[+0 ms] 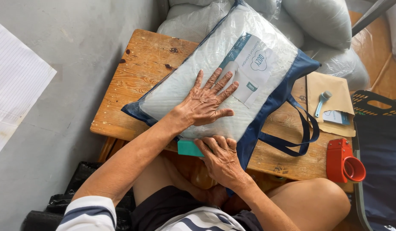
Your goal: The person scrubs the surface of a packaged pillow using a green brush. They systematically clean the edges and the main body of the pillow, which is placed on a low wooden table.
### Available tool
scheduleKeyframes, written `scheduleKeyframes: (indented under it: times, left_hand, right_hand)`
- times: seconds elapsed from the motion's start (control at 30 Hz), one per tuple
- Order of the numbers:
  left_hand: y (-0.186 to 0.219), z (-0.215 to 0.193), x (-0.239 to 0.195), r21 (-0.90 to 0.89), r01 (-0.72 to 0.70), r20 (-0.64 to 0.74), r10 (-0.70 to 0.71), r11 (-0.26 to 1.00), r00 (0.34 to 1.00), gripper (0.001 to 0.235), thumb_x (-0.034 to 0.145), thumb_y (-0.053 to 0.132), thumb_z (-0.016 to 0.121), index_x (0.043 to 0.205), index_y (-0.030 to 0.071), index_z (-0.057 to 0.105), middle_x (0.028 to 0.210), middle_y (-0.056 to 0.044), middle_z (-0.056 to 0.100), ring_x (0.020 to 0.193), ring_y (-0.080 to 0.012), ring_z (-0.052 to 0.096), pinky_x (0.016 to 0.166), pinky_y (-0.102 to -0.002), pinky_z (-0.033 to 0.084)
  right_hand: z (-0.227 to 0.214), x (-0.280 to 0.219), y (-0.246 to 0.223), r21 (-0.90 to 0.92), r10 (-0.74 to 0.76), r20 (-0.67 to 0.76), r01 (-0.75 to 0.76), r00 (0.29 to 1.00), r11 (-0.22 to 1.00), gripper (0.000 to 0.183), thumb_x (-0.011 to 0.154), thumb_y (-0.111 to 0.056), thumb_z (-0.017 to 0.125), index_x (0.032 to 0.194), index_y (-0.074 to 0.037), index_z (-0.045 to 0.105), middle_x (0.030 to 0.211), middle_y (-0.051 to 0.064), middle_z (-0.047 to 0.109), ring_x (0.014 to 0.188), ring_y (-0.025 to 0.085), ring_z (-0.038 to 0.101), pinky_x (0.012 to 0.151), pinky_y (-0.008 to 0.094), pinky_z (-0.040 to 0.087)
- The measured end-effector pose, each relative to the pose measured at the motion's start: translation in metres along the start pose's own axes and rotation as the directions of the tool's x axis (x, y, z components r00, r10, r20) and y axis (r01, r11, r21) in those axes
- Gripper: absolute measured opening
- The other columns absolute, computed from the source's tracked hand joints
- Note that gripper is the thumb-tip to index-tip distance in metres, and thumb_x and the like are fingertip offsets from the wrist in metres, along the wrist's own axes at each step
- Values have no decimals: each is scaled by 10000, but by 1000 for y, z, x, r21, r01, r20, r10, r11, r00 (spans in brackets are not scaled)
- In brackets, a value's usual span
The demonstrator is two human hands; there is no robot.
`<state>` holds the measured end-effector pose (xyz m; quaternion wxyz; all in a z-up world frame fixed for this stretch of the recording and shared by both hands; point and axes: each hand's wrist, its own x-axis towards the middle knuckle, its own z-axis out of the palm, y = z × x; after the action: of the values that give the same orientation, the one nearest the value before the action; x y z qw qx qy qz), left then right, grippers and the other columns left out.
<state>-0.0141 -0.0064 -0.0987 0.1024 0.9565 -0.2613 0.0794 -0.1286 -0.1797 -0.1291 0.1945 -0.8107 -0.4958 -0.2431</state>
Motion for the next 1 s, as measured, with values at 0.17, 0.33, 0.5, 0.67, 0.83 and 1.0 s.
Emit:
scheduleKeyframes:
  times: [0.17,0.33,0.5,0.67,0.83,1.0]
  left_hand:
    - [-48,9,30,-447,179,-128,-260,877,957,575,1060,676,166,1438,461,544,1484,76,573,1430,-201,461,1163,-482,333]
    - [-51,-3,39,-570,332,-78,-452,752,889,535,1008,758,246,1262,512,646,1252,173,628,1236,-160,540,1069,-421,365]
    - [-47,-2,37,-557,306,-84,-418,772,904,476,1042,720,242,1357,584,572,1226,145,529,1236,-137,484,1093,-382,305]
    - [-56,16,26,-321,276,-164,-340,906,926,617,921,857,458,1442,530,509,1261,84,427,1218,-182,415,1075,-422,301]
    - [-42,15,31,-115,165,-325,-194,980,926,795,834,849,539,1451,348,582,1266,-21,443,1133,-277,398,877,-476,320]
    - [14,13,74,246,87,-262,-20,965,965,738,1032,636,482,1610,189,376,1683,-118,-32,1563,-363,13,1199,-742,76]
  right_hand:
    - [-42,13,35,169,153,8,-152,988,974,407,962,-256,638,1329,-79,622,1152,105,610,1061,289,602,832,375,361]
    - [-74,39,167,66,386,-77,-381,919,922,355,1017,-149,688,1316,16,591,1156,175,501,1036,373,564,827,446,410]
    - [-29,37,146,69,561,32,-561,828,825,485,981,-198,722,1405,-22,566,1171,207,497,1041,462,579,827,561,407]
    - [-7,-10,23,-7,60,87,-60,994,998,460,918,-187,578,1376,-186,627,1087,68,512,917,242,510,770,386,299]
    - [-37,-16,5,-7,-8,375,11,927,1000,565,774,4,569,1323,-125,553,1113,97,487,961,286,486,784,437,317]
    - [-27,-19,11,146,11,389,-73,921,987,590,785,-48,663,1360,-134,561,1115,88,500,938,282,459,780,443,319]
